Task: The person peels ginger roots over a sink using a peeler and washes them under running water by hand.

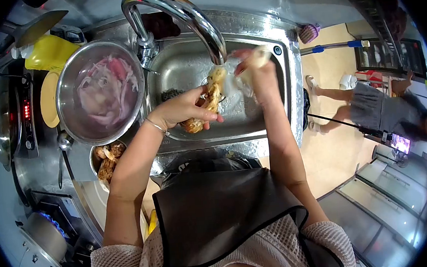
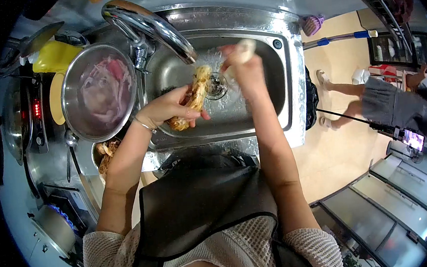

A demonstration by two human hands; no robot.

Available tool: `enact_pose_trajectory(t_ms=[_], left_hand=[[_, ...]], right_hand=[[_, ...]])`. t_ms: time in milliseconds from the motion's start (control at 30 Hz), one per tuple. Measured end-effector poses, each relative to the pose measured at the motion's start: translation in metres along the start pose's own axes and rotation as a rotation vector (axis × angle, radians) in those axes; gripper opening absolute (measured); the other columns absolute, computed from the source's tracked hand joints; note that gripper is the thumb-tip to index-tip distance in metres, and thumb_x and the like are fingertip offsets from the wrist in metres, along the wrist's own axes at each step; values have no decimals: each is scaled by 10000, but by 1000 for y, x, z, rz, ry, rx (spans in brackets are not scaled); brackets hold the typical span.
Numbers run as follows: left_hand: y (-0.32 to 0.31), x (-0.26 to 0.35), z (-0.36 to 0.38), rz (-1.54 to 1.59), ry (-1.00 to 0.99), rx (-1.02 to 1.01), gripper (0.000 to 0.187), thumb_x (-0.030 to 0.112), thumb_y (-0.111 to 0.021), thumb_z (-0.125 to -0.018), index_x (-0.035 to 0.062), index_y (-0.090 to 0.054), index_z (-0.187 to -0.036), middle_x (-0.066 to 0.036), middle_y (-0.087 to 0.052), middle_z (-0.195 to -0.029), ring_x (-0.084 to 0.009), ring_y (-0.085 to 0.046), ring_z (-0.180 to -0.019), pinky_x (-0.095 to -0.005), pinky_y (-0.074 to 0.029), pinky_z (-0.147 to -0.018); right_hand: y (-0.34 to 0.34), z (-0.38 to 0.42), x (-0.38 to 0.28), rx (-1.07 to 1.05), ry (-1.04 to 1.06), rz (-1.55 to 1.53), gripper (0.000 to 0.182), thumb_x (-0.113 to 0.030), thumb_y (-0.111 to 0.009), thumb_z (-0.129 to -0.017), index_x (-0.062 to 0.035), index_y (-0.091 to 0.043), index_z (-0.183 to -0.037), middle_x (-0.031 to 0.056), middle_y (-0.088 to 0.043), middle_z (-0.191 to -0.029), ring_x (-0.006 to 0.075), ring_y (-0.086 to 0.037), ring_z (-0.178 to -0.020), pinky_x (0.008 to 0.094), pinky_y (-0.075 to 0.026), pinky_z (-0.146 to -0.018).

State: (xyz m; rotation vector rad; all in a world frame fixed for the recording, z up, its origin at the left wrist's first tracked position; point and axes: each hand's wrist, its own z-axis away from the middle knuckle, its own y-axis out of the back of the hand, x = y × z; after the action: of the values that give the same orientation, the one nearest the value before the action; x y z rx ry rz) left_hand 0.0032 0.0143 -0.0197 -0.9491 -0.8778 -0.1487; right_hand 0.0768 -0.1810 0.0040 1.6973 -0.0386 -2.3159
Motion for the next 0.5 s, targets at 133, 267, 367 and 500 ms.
enact_pose_trajectory(t_ms=[133,267,367,500], left_hand=[[-5,-15,2,-25,-101,293,644,47,-612,-733,24,-257,-1270,-79,-523,-906,-161,-568,-815,-282,-493,-661],[-12,-1,9,230,-53,209,693,26,-613,-722,90,-232,-1297,-87,-514,-950,-201,-578,-854,-322,-510,-692],[-13,5,11,163,-62,201,734,-2,-615,-709,99,-198,-1305,-108,-501,-1001,-203,-586,-838,-318,-516,-676],[-14,6,10,49,-130,169,775,-38,-624,-685,98,-178,-1304,-121,-493,-1043,-181,-588,-809,-295,-519,-654]], right_hand=[[19,0,-8,-34,91,-614,281,-236,-437,-875,23,-522,-941,114,-555,-762,174,-560,-690,279,-474,-649],[4,25,-22,-236,138,-533,188,-69,-558,-817,13,-495,-974,119,-554,-869,179,-570,-809,300,-491,-700],[4,31,-21,-418,32,-409,193,-20,-605,-773,22,-551,-953,95,-596,-863,166,-581,-785,273,-480,-699],[0,20,-16,-382,16,-130,176,-48,-612,-772,15,-586,-934,102,-615,-835,162,-587,-759,269,-476,-692]])
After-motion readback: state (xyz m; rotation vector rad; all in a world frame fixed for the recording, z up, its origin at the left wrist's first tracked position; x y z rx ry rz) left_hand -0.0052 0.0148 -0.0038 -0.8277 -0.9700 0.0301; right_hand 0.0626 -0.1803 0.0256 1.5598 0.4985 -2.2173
